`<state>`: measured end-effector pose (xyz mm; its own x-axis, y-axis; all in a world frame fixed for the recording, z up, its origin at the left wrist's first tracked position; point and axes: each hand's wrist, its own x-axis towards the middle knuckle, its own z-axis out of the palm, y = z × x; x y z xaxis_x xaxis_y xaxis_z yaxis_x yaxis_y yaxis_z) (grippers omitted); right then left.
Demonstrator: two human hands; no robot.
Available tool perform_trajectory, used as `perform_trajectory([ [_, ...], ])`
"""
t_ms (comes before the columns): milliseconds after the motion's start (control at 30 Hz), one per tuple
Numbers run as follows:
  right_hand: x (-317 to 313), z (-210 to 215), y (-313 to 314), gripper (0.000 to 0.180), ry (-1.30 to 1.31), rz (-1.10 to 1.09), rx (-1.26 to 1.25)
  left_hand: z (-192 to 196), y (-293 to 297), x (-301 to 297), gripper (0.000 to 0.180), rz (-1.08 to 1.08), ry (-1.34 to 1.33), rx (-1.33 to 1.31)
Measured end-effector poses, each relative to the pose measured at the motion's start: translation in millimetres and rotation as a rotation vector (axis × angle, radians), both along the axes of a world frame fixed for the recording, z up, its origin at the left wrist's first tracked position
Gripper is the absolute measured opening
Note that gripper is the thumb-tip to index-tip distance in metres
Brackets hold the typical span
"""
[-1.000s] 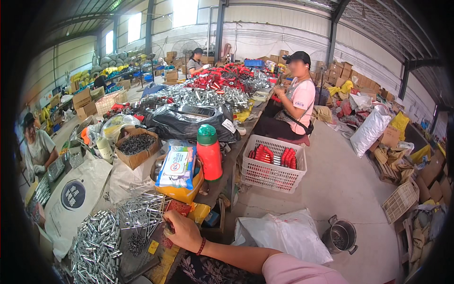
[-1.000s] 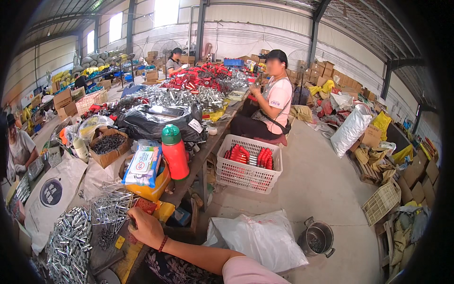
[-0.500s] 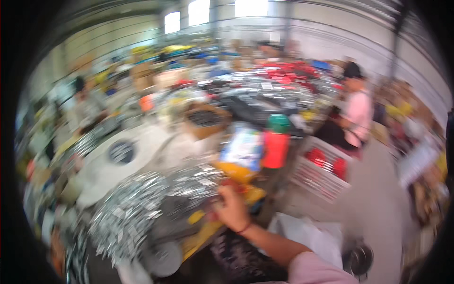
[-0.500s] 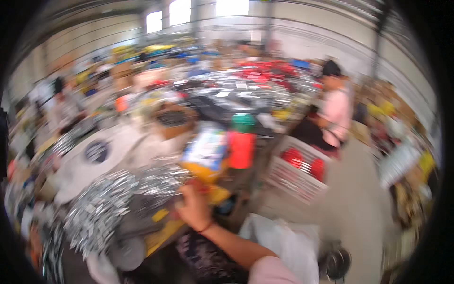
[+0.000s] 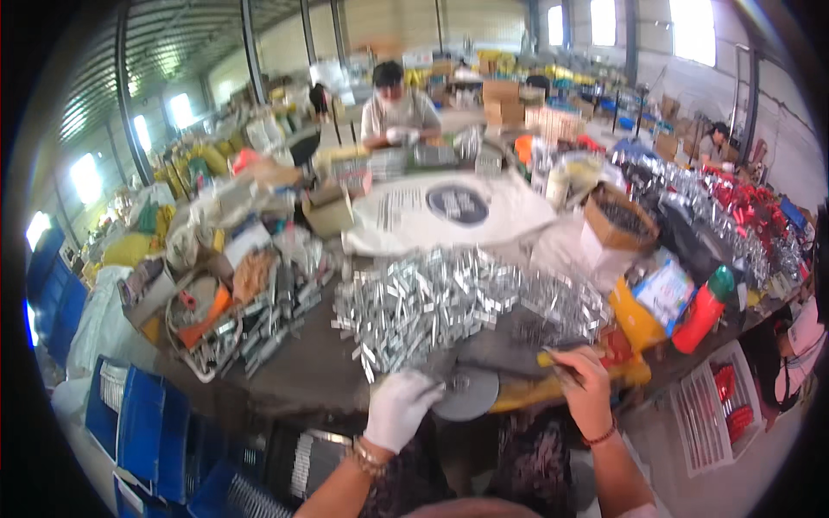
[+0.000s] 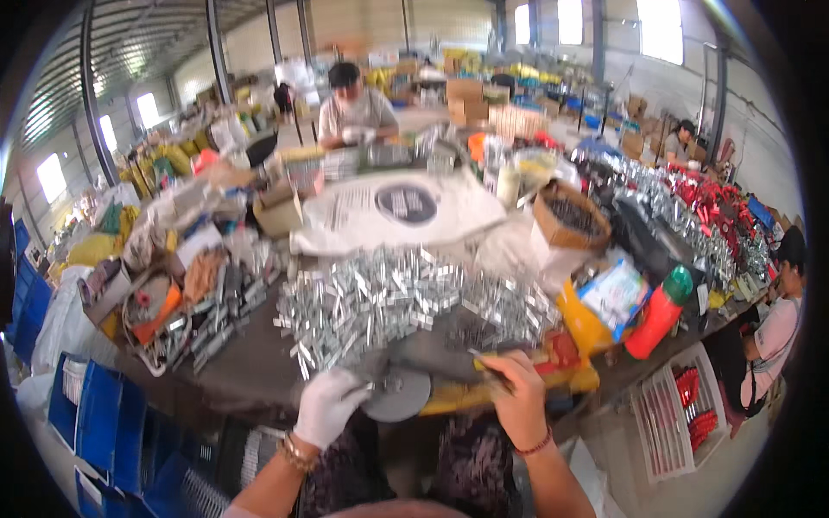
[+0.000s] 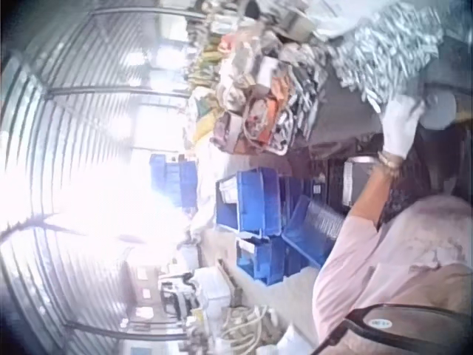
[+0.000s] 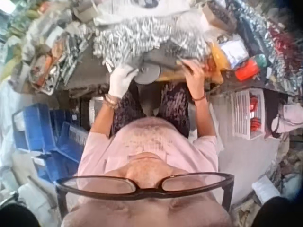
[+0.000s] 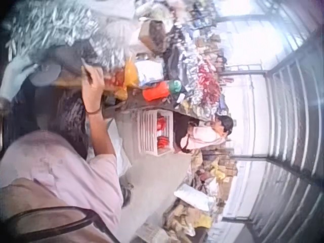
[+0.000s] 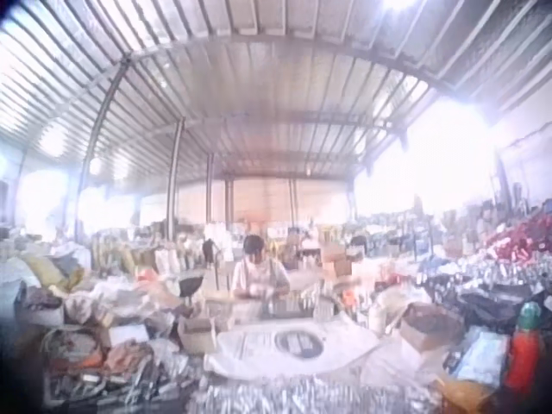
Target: The person assembles metal components by fitting pins into metal pieces, hammering them together on a round metal plate, and placing the assembled parts into a metal tray.
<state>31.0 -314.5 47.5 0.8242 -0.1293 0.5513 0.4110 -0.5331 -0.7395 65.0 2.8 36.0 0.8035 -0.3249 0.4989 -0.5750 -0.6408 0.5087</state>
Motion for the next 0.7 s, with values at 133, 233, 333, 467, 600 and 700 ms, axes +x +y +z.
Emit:
perform_trajectory([
  [133, -4.1, 17.6, 47.9, 0.024, 0.001, 0.212, -0.316, -9.4, 0.8, 6.4, 0.015, -0.033, -0.028, -0.032],
  [233, 6.5, 3.4, 58.9, 0.023, 0.075, 0.286, -0.374, -10.0, 0.0, 9.2, 0.016, -0.023, 0.068, -0.025],
  [333, 11.6, -2.6, 64.9, 0.023, 0.123, 0.298, -0.492, -11.0, 0.5, 5.3, 0.019, -0.015, 0.057, -0.031],
  [467, 10.6, 6.4, 68.2, 0.03, 0.163, 0.252, -0.533, -14.0, 5.7, -1.3, 0.019, 0.002, 0.097, -0.067],
  [600, 7.9, 1.9, 69.0, 0.033, 0.12, 0.281, -0.562, -10.8, 6.2, -3.5, 0.017, -0.019, 0.035, -0.034],
  [700, 11.0, 3.6, 73.8, 0.031, 0.058, 0.243, -0.652, -9.3, 3.3, -3.0, 0.016, 0.003, 0.013, 0.038],
])
